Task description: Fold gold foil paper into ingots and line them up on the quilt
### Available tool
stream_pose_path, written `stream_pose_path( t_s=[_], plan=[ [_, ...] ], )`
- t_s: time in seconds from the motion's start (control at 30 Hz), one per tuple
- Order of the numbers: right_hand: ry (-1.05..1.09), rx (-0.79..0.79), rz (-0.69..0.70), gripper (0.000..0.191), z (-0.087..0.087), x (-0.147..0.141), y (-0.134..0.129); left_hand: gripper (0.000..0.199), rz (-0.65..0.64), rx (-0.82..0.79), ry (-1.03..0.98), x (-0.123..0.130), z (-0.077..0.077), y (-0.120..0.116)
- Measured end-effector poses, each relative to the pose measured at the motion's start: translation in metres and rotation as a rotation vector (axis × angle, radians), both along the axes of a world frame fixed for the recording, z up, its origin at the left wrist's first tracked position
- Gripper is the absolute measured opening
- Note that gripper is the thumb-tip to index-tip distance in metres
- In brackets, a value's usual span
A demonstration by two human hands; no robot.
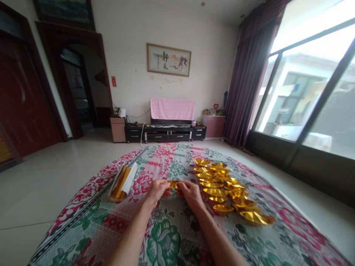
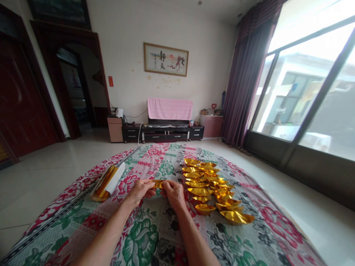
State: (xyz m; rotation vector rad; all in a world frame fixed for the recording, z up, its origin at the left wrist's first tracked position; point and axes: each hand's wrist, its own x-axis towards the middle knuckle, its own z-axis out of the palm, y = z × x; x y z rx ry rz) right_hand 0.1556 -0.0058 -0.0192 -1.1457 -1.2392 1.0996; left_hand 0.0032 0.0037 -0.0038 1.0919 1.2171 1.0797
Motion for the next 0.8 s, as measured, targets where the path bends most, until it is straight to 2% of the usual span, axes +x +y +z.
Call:
stream_pose_path(
  t_s=[0.3,0.8],
  plan=[
    [-0.039,0.035,0.026,0.044,-0.0007,-0.0008,-0.0003,0.023,0.010,0.007,0.018,0.0008,0.0011,-0.0009],
    [-0.033,0.017,0.037,0.050,0.0002,0.0005,-0.0015,0.029,0.010,0.047,0.022,0.0020,0.0000,-0.0009]
  ],
)
